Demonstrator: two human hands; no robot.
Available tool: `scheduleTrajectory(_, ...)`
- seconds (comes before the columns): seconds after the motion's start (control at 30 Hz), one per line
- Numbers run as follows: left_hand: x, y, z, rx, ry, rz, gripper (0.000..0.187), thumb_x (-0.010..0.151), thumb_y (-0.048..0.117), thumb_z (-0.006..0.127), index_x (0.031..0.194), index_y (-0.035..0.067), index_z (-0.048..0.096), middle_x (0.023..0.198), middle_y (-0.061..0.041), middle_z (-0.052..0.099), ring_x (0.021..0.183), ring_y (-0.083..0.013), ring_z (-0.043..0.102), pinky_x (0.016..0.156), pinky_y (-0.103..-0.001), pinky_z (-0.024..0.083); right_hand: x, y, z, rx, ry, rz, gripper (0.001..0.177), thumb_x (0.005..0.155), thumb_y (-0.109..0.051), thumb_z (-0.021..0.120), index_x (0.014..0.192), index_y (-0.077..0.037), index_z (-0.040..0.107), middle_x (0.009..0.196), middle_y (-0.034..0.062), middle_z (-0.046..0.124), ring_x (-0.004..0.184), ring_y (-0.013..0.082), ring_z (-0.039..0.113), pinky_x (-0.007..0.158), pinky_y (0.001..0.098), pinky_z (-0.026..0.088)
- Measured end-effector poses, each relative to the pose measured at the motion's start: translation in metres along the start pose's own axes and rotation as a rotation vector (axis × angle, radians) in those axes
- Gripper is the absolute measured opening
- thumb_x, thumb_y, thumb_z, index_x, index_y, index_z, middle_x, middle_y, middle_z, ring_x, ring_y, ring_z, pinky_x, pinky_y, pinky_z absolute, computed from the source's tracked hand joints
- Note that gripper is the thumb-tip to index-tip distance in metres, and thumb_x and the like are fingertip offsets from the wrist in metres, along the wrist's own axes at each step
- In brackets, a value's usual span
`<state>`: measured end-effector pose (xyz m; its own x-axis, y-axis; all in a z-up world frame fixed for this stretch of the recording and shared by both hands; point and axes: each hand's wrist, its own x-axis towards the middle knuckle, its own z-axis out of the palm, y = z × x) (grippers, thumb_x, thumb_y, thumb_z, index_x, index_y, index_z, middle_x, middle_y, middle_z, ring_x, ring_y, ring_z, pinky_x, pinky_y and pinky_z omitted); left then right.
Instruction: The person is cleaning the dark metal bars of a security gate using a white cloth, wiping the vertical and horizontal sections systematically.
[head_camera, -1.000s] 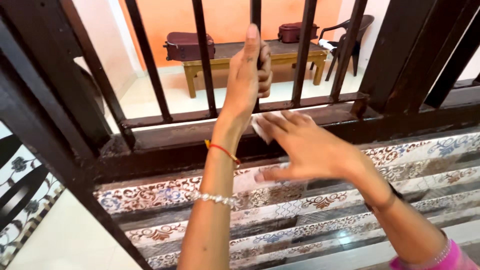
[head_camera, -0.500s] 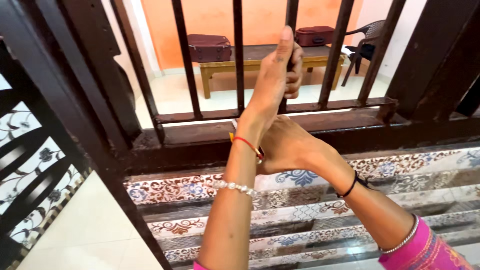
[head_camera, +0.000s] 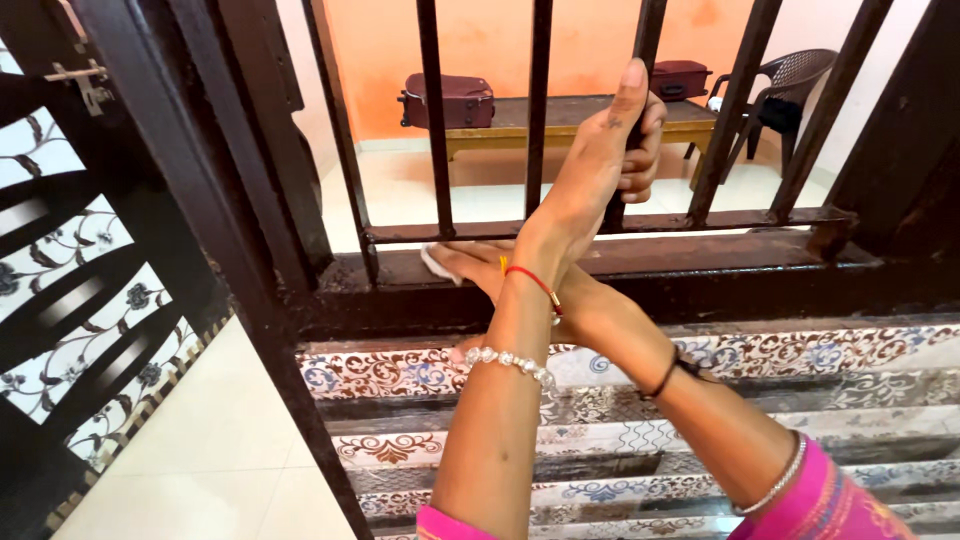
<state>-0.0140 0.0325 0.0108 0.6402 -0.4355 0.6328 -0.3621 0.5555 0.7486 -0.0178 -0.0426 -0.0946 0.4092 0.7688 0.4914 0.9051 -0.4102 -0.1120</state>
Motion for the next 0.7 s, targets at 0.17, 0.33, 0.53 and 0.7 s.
scheduleTrajectory(0.17, -0.003, 0.006, -0.005, -0.029, -0.055, -0.07, 0.058, 0.094, 0.07, 0.052, 0.084, 0.014, 0.04, 0.064, 0.007, 0.026, 0.053, -0.0076, 0.028, 0.05, -0.026, 0.026, 0.016, -0.013, -0.013, 0.115, -0.092, -0.144, 0.079, 0.068, -0.03, 0.083, 0.138, -0.007, 0.055, 0.144, 0.0204, 0.058, 0.13, 0.0349, 0.056, 0.108, 0.0423, 0.045)
scheduleTrajectory(0.33, -0.002, 0.007, -0.004, -0.032, -0.058, -0.084, 0.058, 0.094, 0.071, 0.052, 0.083, 0.014, 0.041, 0.064, 0.007, 0.026, 0.053, -0.008, 0.027, 0.049, -0.026, 0.027, 0.021, 0.034, -0.001, -0.067, -0.424, 0.371, 0.053, 0.064, -0.043, 0.084, 0.105, -0.01, 0.076, 0.113, 0.0145, 0.077, 0.107, 0.0292, 0.073, 0.094, 0.0409, 0.056)
scheduleTrajectory(0.53, -0.004, 0.011, -0.003, 0.053, -0.045, -0.081, 0.06, 0.093, 0.074, 0.047, 0.083, 0.015, 0.04, 0.065, 0.007, 0.026, 0.054, -0.009, 0.025, 0.051, -0.027, 0.027, 0.024, 0.049, 0.005, -0.178, -0.511, 0.518, 0.056, 0.061, -0.052, 0.085, 0.102, -0.014, 0.078, 0.111, 0.0136, 0.076, 0.104, 0.03, 0.072, 0.091, 0.0418, 0.056)
scheduleTrajectory(0.7, -0.005, 0.012, -0.003, 0.05, -0.039, -0.094, 0.06, 0.093, 0.073, 0.048, 0.082, 0.015, 0.04, 0.065, 0.007, 0.026, 0.055, -0.0094, 0.025, 0.051, -0.028, 0.028, 0.03, 0.042, 0.002, -0.163, -0.407, 0.441, 0.053, 0.063, -0.048, 0.083, 0.104, -0.015, 0.076, 0.114, 0.0131, 0.075, 0.108, 0.03, 0.071, 0.094, 0.0411, 0.055)
